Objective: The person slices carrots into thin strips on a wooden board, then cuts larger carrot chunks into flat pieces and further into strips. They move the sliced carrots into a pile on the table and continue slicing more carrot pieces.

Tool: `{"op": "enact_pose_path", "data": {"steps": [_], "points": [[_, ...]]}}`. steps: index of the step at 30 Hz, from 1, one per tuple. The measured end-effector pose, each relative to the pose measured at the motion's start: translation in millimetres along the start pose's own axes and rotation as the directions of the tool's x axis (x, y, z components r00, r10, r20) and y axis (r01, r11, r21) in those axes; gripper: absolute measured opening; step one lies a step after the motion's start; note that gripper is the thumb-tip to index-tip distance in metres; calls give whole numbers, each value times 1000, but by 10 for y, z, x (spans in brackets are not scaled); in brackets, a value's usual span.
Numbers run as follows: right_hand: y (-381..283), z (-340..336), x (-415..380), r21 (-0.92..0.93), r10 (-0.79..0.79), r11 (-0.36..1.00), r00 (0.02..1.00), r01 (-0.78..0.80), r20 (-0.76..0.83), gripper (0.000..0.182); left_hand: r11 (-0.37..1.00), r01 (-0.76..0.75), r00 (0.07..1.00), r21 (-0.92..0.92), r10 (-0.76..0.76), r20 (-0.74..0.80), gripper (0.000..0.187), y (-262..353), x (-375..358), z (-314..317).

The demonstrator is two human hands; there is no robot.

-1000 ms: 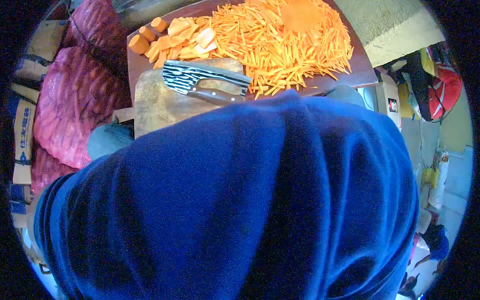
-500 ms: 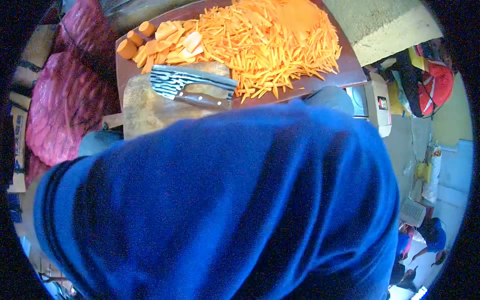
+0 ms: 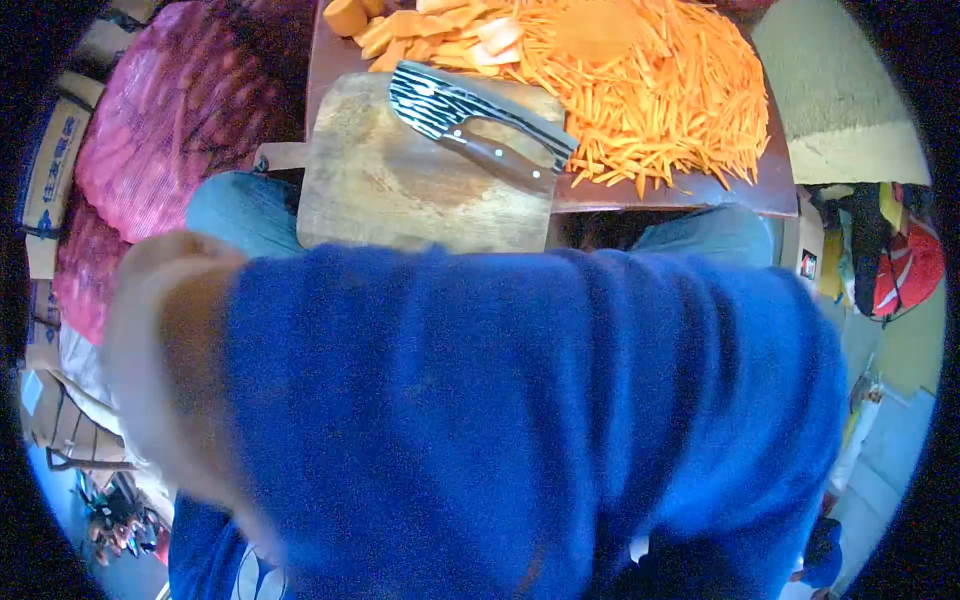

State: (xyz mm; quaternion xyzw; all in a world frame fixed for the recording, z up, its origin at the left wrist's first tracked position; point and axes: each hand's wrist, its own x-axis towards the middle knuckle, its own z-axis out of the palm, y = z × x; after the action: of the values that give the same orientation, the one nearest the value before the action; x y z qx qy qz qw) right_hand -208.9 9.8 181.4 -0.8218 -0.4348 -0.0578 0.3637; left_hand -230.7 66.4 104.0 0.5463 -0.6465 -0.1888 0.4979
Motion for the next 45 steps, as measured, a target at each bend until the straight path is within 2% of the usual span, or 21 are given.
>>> {"op": "enact_pose_path", "data": {"steps": [2, 3, 4, 6, 8, 10, 12, 14, 18, 20, 21, 24, 26, 28, 30, 31, 33, 35, 36, 38, 45], "points": [[131, 281, -264, -145, 207, 942, 861, -304, -465, 15, 999, -36, 999, 19, 36, 18, 26, -18, 31, -68], [459, 120, -301, -30, 148, 988, 987, -150, -64, 16, 999, -45, 999, 22, 44, 21, 26, -6, 22, -101], [815, -36, -375, 142, 7, 988, 944, -57, 329, 20, 999, -46, 999, 19, 45, 28, 26, -20, -6, -148], [886, 127, -678, 119, 311, 907, 832, -405, 459, 27, 991, 118, 982, -68, -106, 159, 24, -65, -133, -256], [963, 435, -1194, 305, 412, 822, 872, -480, 263, 32, 959, 263, 938, -105, -230, 259, 23, -62, -381, -249], [879, 323, -1543, 440, 511, 695, 821, -568, 253, 28, 868, 309, 944, -388, -329, 16, 36, -121, -574, -151], [786, 275, -1845, 577, 581, 568, 783, -586, 222, 30, 906, 265, 944, -331, -314, -105, 34, -216, -657, -226], [732, 152, -2121, 549, 708, 458, 660, -699, 250, 29, 856, 408, 876, -317, -466, -129, 29, -295, -708, -331], [663, -66, -2654, 418, 805, 493, 583, -763, 113, 25, 886, 458, 878, -76, -464, -116, 31, -659, -635, -534], [557, -395, -2854, 256, 819, 127, 247, -958, 518, 27, 902, 430, 895, -15, -429, -123, 30, -897, -568, -656], [503, -466, -2990, 252, 821, 123, 241, -960, 518, 27, 906, 423, 902, 32, -417, -114, 30, -987, -508, -730], [204, -606, -3440, 388, 760, -214, 97, -896, 643, 37, 940, 329, 933, 92, -308, -187, 29, -1301, -307, -934], [-15, -452, -3919, 473, 792, -484, -140, -736, 594, 47, 948, 300, 901, 103, -246, -357, 23, -1436, -230, -953], [-298, -21, -4805, 533, 851, -472, -207, -702, 482, 54, 930, 367, 812, 18, -311, -494, 19, -1470, -249, -951], [-567, 456, -5483, 939, 932, -332, -185, -90, 312, 57, 921, 385, 767, -66, -359, -532, 18, -1489, -286, -939], [-690, 673, -5453, 941, 926, -332, -214, -69, 311, 57, 906, 420, 730, -50, -370, -574, 19, -1443, -323, -919], [-818, 1180, -5236, 865, 726, -463, -642, -194, 245, 74, 895, 444, 708, -41, -378, -597, 19, -1429, -393, -871], [-1104, 1827, -5512, 805, 677, -581, -618, -117, 399, 90, 881, 469, 653, -62, -393, -648, 21, -1456, -433, -814], [-1175, 1863, -5210, 745, 781, -548, -552, -380, 293, 82, 883, 464, 660, -66, -394, -639, 21, -1453, -430, -787], [-1622, 3312, -6530, 784, 639, -569, -467, 248, 611, 73, 864, 498, 630, -82, -424, -651, 21, -1439, -429, -748], [-1306, 2983, -5383, 715, 618, -688, -617, -124, 487, 61, 868, 495, 649, -35, -396, -650, 20, -1456, -365, -669]]}}
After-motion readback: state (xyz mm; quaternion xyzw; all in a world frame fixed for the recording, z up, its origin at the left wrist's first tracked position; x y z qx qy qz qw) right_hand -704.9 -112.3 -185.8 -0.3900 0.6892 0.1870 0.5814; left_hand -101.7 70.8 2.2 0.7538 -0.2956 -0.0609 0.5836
